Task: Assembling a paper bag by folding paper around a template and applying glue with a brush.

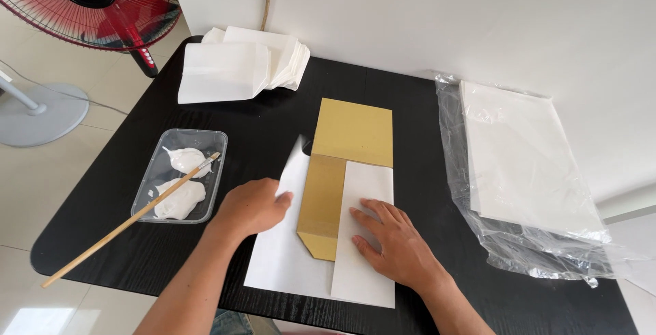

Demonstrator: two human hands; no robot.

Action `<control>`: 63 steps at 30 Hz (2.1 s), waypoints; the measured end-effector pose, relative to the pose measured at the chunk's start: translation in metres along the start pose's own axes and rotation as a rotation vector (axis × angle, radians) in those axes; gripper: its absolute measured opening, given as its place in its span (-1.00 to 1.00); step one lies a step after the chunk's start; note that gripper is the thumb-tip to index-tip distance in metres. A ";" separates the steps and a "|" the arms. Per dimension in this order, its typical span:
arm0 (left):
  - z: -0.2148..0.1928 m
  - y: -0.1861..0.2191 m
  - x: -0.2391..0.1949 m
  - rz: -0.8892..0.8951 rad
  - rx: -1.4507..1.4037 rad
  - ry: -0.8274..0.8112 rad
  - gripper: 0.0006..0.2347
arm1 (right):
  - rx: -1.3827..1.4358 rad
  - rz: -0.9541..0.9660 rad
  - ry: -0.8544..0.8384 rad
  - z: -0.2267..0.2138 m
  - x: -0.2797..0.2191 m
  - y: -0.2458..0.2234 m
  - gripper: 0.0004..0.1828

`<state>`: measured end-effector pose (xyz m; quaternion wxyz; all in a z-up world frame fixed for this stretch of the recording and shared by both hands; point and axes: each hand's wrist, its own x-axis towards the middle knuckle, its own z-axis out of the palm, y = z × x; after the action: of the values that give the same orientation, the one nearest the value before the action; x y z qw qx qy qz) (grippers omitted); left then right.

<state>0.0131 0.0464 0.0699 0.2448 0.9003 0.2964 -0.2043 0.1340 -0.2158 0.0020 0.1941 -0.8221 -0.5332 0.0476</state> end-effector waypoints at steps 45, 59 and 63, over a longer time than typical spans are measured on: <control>0.098 0.022 0.065 0.774 0.303 0.442 -0.50 | 0.139 0.102 0.038 0.004 0.000 0.006 -0.48; 0.112 0.023 0.055 0.849 0.278 0.632 -0.50 | 0.021 -0.021 0.048 0.012 -0.001 0.005 -0.45; 0.110 0.024 0.058 0.851 0.288 0.605 -0.52 | -0.085 -0.080 0.102 0.014 0.000 0.006 -0.48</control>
<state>0.0468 -0.0072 -0.0399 0.0837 0.9839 -0.0679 0.1427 0.1350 -0.2137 -0.0130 0.1878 -0.8090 -0.5564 -0.0247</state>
